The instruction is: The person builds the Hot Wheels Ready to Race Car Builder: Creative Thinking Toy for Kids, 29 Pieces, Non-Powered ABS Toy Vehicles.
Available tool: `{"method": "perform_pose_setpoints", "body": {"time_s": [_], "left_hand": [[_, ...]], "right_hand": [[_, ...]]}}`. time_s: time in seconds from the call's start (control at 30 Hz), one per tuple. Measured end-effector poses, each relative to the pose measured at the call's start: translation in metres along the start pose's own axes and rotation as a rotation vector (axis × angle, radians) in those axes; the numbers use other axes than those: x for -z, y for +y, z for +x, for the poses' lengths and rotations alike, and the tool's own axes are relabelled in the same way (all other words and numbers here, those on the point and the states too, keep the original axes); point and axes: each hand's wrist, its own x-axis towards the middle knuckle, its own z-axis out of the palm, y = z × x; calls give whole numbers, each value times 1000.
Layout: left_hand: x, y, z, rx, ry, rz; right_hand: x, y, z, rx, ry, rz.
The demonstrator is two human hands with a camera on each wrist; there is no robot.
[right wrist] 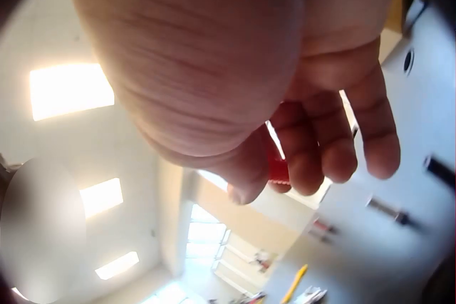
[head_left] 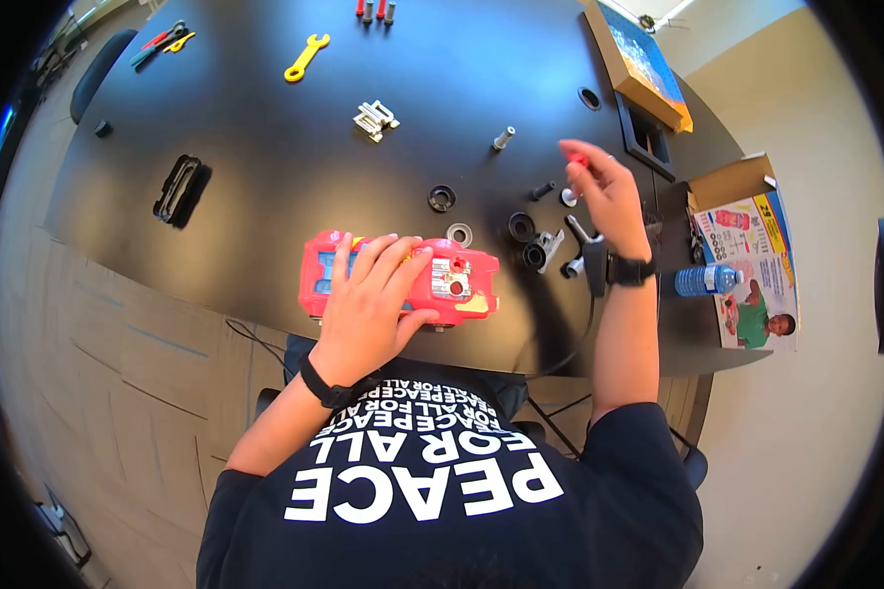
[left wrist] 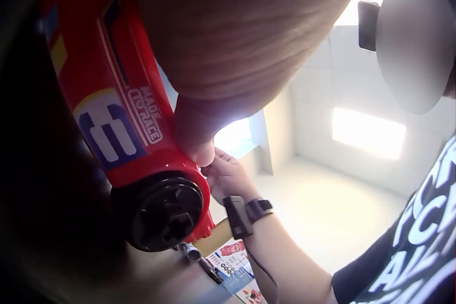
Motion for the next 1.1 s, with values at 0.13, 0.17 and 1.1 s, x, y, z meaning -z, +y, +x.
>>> {"method": "perform_pose_setpoints", "body": {"time_s": [0.13, 0.17, 1.1], "left_hand": [[1, 1, 2, 5, 4, 7], [0, 2, 2, 13, 9, 20], [20, 11, 7, -2, -115, -36]], "right_hand": [[-34, -83, -61, 61, -300, 140], [-44, -89, -70, 181, -350, 94], [39, 79, -139, -258, 263, -664]]}}
